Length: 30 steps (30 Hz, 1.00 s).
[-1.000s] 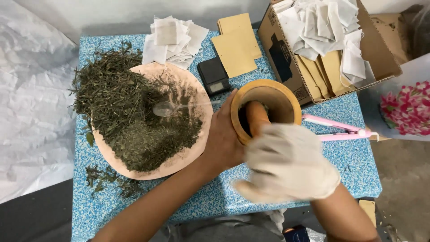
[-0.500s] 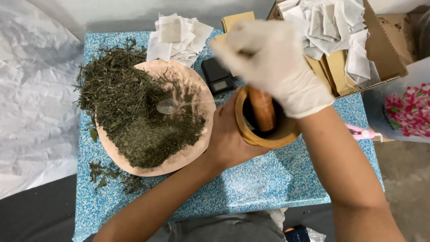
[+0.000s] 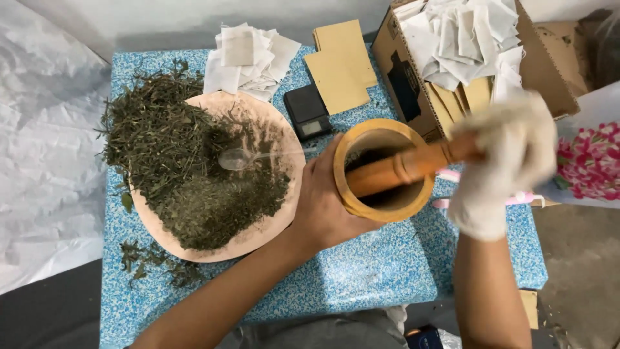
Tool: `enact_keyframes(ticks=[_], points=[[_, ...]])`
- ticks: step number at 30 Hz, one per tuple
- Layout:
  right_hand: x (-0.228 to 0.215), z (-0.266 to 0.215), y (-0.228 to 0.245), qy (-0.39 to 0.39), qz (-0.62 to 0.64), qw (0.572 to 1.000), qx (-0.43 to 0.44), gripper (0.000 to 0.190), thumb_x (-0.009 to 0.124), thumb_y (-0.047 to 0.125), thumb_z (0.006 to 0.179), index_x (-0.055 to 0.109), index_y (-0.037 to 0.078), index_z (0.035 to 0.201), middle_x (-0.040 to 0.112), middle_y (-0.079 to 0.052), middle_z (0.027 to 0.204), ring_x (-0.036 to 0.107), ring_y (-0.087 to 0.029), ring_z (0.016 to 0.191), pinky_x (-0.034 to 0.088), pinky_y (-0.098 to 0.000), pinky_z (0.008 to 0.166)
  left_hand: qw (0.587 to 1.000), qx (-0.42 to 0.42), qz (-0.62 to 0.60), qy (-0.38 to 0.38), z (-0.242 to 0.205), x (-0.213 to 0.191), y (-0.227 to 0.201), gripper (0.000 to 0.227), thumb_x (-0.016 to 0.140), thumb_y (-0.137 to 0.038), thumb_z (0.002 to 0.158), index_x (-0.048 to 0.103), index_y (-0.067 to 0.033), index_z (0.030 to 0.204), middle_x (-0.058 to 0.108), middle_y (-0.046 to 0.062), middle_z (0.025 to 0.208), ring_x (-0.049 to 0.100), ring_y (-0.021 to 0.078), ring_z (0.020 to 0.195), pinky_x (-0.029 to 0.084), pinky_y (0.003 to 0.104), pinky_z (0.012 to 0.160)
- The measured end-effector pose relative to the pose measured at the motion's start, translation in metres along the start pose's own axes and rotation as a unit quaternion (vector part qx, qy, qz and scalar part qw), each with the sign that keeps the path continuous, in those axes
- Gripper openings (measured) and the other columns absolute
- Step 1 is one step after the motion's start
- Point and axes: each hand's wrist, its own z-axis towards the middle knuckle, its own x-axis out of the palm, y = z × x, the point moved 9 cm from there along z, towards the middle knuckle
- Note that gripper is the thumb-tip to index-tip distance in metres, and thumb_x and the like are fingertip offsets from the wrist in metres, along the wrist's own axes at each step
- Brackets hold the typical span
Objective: Grinding dried tea leaves into a finer consistency using a wooden mortar and pestle.
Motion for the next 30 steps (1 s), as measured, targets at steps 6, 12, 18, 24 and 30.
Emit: enact_keyframes(ticks=[6,12,18,24,30], points=[[-0.046,-0.057,0.044,0.006,-0.129,0.991,-0.038,0.06,0.031,0.005,0.132,0.056,-0.003,0.079,0.062,-0.01,0.068,0.066,-0.029,0.059,0.057,-0.0378,0.062,0.997,0.015,-0.035,-0.06,0.023,-0.027,-0.027,0.118,0.099,-0.061,0.079,0.042,0.0023,0.161,0.071,0.018,0.146,0.078,0.0417,0.131,0.064,0.061,0.115],[0.025,-0.05,0.096,0.277,0.07,0.958,0.026,0.031,0.086,0.026,0.096,0.067,0.024,0.12,0.088,0.004,0.107,0.091,-0.01,0.098,0.049,-0.039,0.113,0.991,-0.072,-0.108,0.022,0.01,-0.007,0.002,0.131,0.079,-0.078,0.077,0.03,-0.0036,0.173,0.05,0.023,0.173,0.054,0.0465,0.158,0.043,0.062,0.13],[0.042,-0.04,0.097,0.304,-0.292,0.901,-0.099,0.049,0.089,0.06,0.099,0.082,0.013,0.112,0.087,-0.007,0.116,0.082,-0.022,0.095,0.061,-0.0326,0.071,0.993,-0.081,-0.081,0.031,0.007,-0.004,0.005,0.139,0.095,-0.066,0.07,0.025,-0.0031,0.172,0.057,0.022,0.164,0.06,0.0462,0.146,0.048,0.062,0.121],[0.054,-0.011,0.072,0.311,-0.123,0.93,0.153,0.039,0.086,0.023,0.103,0.08,-0.007,0.126,0.085,-0.019,0.116,0.081,-0.021,0.091,0.069,-0.0233,0.072,0.99,-0.104,-0.057,0.07,0.021,-0.017,-0.01,0.138,0.091,-0.071,0.07,0.028,-0.0026,0.171,0.055,0.021,0.17,0.058,0.0436,0.154,0.045,0.067,0.123],[0.055,-0.008,0.026,0.334,-0.168,0.909,0.185,0.066,0.096,0.035,0.105,0.049,0.01,0.066,0.055,-0.003,0.061,0.053,-0.013,0.056,0.041,-0.0315,0.052,0.997,-0.066,-0.025,0.039,0.017,-0.022,-0.014,0.132,0.09,-0.07,0.076,0.03,-0.0014,0.171,0.054,0.02,0.169,0.061,0.0436,0.152,0.048,0.062,0.122]])
